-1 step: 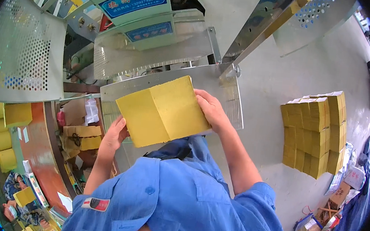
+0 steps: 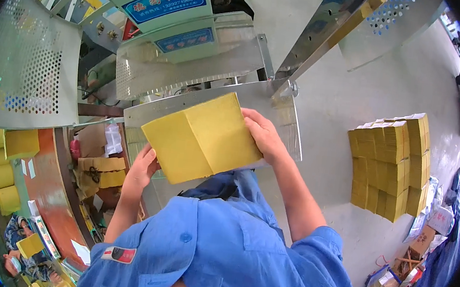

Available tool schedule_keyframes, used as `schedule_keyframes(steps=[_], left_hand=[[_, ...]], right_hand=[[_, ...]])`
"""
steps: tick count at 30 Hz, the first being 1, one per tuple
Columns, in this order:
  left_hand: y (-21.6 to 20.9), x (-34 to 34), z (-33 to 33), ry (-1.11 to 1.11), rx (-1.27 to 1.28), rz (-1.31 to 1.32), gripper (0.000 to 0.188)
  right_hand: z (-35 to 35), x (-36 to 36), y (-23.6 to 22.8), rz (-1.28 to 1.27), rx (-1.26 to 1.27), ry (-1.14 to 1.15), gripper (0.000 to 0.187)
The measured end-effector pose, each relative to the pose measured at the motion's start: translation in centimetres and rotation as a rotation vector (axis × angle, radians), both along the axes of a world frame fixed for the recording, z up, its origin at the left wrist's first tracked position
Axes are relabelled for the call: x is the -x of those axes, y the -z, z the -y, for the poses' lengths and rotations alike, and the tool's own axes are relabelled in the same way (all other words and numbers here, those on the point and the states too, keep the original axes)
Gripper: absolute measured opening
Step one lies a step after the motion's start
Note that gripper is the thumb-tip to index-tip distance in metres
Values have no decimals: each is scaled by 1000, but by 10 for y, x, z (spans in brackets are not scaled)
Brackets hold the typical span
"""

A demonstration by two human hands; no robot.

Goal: Strapping stacks of yellow paper using an industrial strapping machine.

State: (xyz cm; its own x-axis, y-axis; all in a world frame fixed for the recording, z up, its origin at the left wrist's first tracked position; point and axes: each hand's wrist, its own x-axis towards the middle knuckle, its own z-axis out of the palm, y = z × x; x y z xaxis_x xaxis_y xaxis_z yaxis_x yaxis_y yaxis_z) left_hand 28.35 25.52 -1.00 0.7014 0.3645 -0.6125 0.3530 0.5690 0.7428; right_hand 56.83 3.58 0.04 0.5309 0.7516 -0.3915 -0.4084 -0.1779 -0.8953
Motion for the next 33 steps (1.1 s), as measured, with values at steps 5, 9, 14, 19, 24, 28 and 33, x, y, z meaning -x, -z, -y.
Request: schedule_keyframes(steps=[5, 9, 14, 19, 24, 28, 33], left_hand=[[16, -17, 11, -14, -235, 210, 72], [30, -37, 22, 16, -224, 310, 84], [29, -67, 51, -74, -179, 490, 77], [42, -102, 54, 22, -370, 476, 92], [52, -98, 42, -9, -217, 494, 93], [52, -87, 43, -44, -151, 477, 94], [39, -85, 45, -57, -213, 461, 93]], right_hand=[[-15, -32, 2, -42, -192, 138, 26], [-15, -40, 30, -26, -268, 333, 23], [-10, -42, 48, 85, -199, 579, 16], [-4, -68, 50, 217, -27, 834, 3], [12, -46, 15, 497, 75, 764, 5], [16, -15, -73, 1254, 42, 375, 30], [-52, 2, -126, 1560, 103, -153, 71]])
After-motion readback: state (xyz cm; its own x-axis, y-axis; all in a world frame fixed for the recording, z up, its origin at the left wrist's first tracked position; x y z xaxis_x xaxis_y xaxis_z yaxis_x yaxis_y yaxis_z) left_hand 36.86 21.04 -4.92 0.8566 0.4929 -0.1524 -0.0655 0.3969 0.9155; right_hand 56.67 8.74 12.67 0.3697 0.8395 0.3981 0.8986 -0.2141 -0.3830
